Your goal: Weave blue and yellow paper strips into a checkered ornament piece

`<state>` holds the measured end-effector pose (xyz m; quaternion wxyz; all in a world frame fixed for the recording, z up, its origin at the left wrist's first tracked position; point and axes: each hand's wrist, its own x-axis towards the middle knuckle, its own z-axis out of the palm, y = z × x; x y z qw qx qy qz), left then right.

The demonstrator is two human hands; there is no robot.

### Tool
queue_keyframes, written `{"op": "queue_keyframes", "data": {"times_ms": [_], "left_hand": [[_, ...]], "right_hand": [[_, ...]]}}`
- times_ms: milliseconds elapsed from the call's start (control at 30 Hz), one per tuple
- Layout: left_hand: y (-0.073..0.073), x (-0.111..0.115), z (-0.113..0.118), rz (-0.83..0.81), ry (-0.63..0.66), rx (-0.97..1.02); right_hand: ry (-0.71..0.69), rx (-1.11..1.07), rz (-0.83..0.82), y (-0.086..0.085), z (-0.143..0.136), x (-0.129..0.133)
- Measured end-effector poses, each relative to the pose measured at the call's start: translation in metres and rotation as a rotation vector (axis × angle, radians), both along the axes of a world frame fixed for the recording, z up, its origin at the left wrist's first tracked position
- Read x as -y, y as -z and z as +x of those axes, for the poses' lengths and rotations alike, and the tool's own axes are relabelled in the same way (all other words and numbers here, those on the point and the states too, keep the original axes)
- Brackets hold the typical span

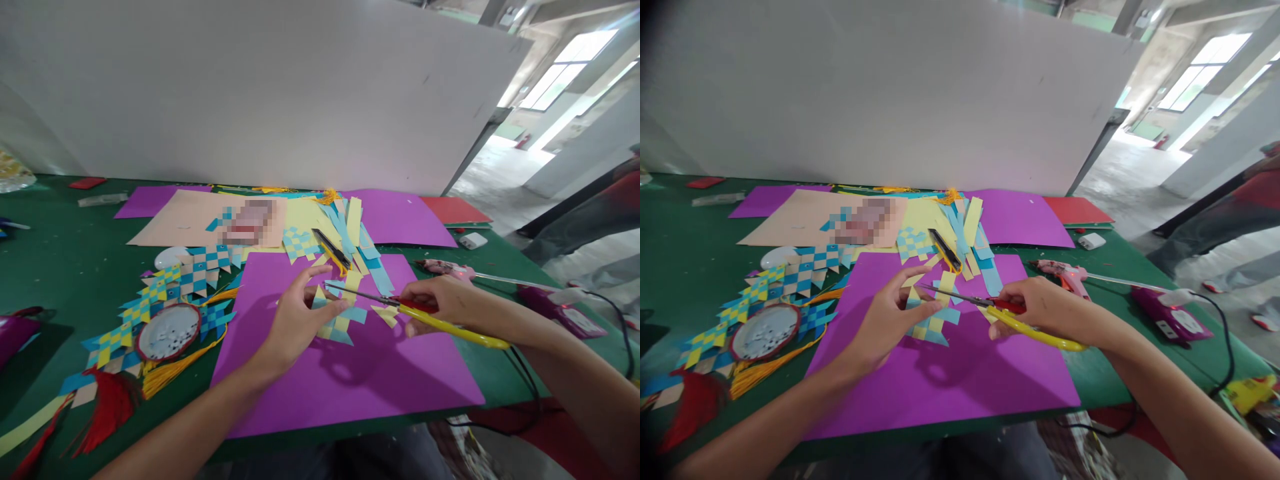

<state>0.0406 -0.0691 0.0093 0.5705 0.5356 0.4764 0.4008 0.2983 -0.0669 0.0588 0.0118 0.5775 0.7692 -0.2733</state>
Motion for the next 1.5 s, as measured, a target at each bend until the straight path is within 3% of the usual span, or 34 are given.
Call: {"op": "queue_keyframes", "data": {"times_ms": [400, 567, 833, 1100, 1200, 1300, 1500], "left_hand": [[-0.001, 0.0, 0.001, -0.002, -0.028, -0.02], [0.0, -0.006, -0.003, -0.027, 0.026, -0.05], [-0.007, -0.023, -0.022, 0.057, 0.299, -0.367], [-0.004, -0.035, -0.04, 0.217, 0.332, -0.606], [0.0, -0.037, -0.04, 0.353, 0.279, -0.718], [0.007, -0.035, -0.033, 0.666, 0.217, -0.88], [0.033, -0.013, -0.001, 1.114, 0.42, -0.992]], "right_hand": [[0.064, -0.035, 0.059, 0.005, 0.002, 0.003], [0.093, 0.004, 0.235, 0.002, 0.01, -0.001], [0.258, 0.092, 0.32, 0.006, 0.005, -0.012], [0.12, 0.027, 0.388, 0.006, -0.008, -0.057], [0.11, 0.028, 0.398, 0.009, -0.016, -0.08], [0.155, 0.043, 0.396, 0.02, -0.022, -0.098], [0.217, 0.009, 0.402, 0.042, -0.027, -0.109]]}}
